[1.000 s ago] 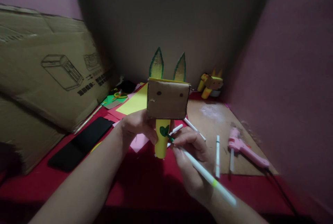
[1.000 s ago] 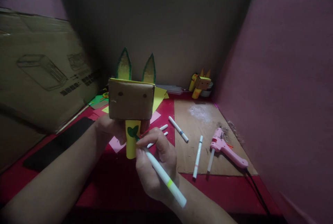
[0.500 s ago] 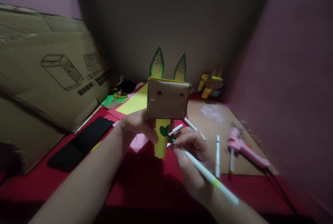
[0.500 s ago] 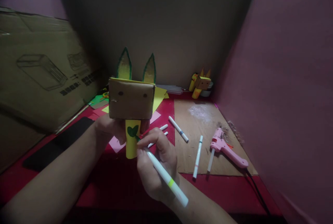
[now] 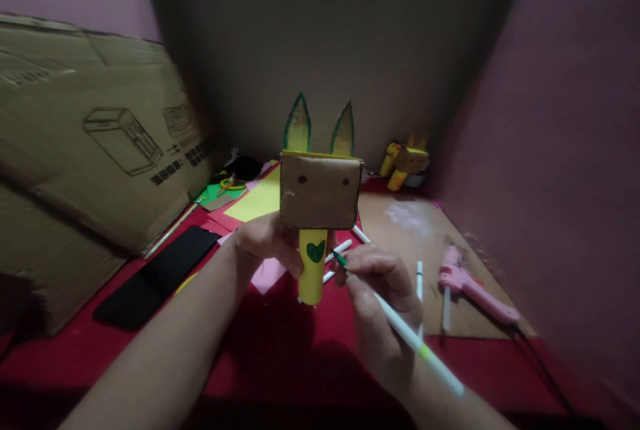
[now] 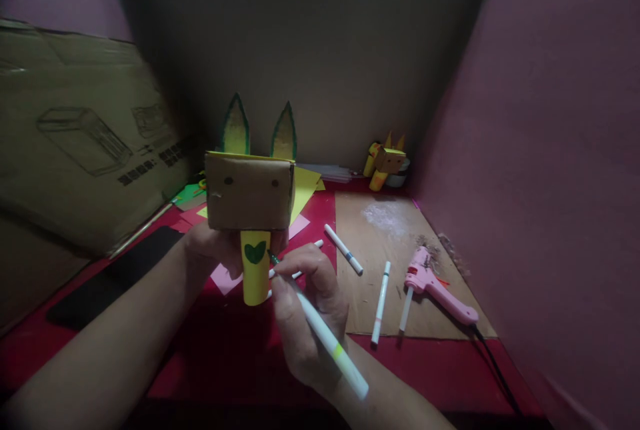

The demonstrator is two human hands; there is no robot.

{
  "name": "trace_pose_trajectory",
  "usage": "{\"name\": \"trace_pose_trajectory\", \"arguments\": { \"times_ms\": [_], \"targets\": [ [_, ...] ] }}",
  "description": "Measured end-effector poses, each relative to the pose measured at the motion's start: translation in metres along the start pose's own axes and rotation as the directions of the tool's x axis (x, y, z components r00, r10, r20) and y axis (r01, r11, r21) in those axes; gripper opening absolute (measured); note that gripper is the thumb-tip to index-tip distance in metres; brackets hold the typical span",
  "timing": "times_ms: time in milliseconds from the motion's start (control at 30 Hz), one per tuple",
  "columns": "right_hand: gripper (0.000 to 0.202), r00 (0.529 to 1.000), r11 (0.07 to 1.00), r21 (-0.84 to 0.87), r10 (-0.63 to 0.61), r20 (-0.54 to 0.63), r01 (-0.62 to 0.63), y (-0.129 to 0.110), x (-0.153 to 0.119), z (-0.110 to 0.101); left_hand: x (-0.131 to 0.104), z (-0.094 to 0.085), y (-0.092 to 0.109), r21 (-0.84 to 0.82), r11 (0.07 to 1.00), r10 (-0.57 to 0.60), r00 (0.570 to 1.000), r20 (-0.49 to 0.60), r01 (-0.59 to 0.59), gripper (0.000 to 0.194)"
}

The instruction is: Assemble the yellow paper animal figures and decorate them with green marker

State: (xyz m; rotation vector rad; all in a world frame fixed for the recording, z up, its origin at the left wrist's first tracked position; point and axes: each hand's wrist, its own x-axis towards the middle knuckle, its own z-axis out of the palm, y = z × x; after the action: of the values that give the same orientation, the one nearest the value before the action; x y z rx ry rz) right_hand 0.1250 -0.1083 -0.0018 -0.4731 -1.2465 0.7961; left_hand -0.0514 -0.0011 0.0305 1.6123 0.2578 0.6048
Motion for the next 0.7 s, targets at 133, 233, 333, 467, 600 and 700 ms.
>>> {"name": "trace_pose_trajectory", "arguments": {
  "times_ms": [133,233,333,467,600,700],
  "targets": [
    [0.014,0.998,0.999,-0.039,-0.015,-0.069,0.012,0.000,0.000,0.001,-0.001,-0.001,-0.005,-0.040,0.999,0.022,1.000,-0.022,-0.023,0.049],
    [0.014,0.995,0.998,-0.065,-0.015,-0.096,0.009,-0.001,0.006,-0.001,0.000,0.000,-0.007,-0.063,0.997,0.052,0.999,0.002,-0.052,0.048],
    [0.011,0.986,0.996,-0.075,0.027,-0.167,-0.040,-0.003,0.020,-0.004,0.002,0.002,-0.008,-0.073,0.994,0.085,0.995,0.047,-0.082,0.044],
    [0.013,0.973,0.982,-0.043,0.177,-0.149,-0.185,-0.008,0.043,-0.009,0.004,0.005,-0.013,-0.068,0.991,0.117,0.992,0.047,-0.114,0.055],
    [0.031,0.974,0.976,-0.019,0.216,-0.065,-0.218,-0.008,0.063,-0.019,0.008,0.009,-0.019,-0.034,0.996,0.084,0.995,0.058,-0.082,0.058],
    [0.049,0.980,0.980,-0.028,0.196,0.045,-0.195,0.000,0.077,-0.029,0.012,0.011,-0.023,0.047,0.992,0.111,0.991,0.074,-0.115,0.057]
  ]
}}
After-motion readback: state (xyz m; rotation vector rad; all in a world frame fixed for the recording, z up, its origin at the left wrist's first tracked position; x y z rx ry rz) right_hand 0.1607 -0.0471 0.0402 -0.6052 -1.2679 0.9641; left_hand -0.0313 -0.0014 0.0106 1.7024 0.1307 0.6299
